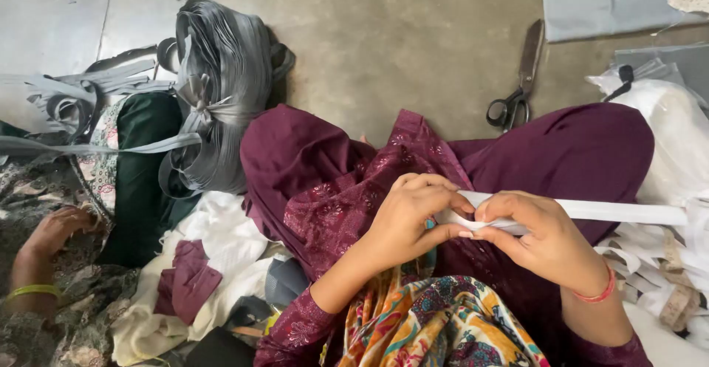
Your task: Cutting and organizing white elastic fabric strips from a bundle using scissors.
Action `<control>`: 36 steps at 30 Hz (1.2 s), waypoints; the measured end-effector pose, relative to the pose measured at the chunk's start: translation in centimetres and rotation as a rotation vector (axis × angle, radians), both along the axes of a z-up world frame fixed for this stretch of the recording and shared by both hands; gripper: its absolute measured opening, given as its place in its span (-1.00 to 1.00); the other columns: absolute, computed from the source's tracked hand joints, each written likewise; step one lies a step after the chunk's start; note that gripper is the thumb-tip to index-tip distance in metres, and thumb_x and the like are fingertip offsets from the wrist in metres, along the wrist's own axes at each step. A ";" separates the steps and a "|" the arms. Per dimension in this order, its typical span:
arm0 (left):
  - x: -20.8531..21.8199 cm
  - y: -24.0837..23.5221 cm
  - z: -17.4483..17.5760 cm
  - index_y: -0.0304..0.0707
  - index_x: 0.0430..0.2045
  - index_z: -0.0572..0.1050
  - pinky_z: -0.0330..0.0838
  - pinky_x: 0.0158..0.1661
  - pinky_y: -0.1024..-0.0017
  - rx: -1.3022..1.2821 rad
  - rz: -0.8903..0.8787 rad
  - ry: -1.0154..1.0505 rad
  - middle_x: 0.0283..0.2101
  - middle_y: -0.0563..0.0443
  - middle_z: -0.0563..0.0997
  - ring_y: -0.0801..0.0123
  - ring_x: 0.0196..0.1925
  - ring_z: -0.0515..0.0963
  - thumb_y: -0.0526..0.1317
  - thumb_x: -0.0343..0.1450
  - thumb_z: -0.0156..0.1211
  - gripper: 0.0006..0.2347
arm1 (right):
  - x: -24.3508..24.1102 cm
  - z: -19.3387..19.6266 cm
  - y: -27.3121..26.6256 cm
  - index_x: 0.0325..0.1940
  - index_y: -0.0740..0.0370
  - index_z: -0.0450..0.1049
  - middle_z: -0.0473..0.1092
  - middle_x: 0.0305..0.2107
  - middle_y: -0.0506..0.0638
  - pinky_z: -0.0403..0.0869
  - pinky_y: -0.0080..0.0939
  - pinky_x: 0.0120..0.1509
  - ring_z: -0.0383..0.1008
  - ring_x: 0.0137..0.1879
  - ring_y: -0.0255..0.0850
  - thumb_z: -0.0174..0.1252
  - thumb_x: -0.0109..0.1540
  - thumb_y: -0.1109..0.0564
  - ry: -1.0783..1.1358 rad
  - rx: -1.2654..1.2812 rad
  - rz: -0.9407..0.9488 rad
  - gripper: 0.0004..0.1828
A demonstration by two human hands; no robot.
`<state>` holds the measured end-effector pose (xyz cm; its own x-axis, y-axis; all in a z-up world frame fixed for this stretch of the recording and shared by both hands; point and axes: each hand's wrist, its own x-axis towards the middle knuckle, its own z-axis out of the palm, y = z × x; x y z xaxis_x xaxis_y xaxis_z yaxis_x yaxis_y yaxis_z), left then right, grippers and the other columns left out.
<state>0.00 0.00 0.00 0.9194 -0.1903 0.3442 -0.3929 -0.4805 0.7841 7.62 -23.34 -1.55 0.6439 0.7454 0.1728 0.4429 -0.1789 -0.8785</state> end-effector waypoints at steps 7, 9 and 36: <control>0.6 0.3 -1.3 -0.10 -0.37 0.59 0.28 0.13 0.25 0.016 -0.096 0.060 -0.29 0.14 0.59 0.27 -0.07 0.58 -0.13 0.33 0.41 -0.86 | 0.0 1.9 0.7 -0.27 0.23 0.44 0.53 -0.37 -0.02 0.53 -0.22 -0.14 0.61 -0.24 -0.18 0.37 0.10 0.23 -0.054 -0.085 -0.022 -0.77; 1.0 0.7 -1.4 -0.12 -0.35 0.59 0.26 0.16 0.28 -0.035 -0.146 0.087 -0.31 0.12 0.56 0.26 -0.09 0.58 -0.17 0.36 0.39 -0.88 | 0.2 1.9 1.0 -0.26 0.22 0.44 0.53 -0.36 -0.04 0.53 -0.22 -0.14 0.61 -0.24 -0.17 0.37 0.11 0.21 -0.038 -0.022 0.018 -0.77; 9.3 18.1 -19.9 -0.03 -0.26 0.38 0.40 -0.22 0.44 -1.636 0.420 0.216 -0.04 0.15 0.50 0.48 -0.24 0.47 -0.25 0.52 0.09 -0.97 | 25.0 -33.6 -0.2 0.23 0.08 0.51 0.39 0.02 0.40 0.41 0.16 0.21 0.43 0.12 0.29 0.24 0.18 0.02 -0.132 -0.962 -0.652 -0.49</control>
<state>9.27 18.12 -19.95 0.8629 0.4599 -0.2095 -0.2870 0.7872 0.5459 32.62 -23.58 -35.18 0.9720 0.1402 -0.1887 0.0993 -0.9724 -0.2109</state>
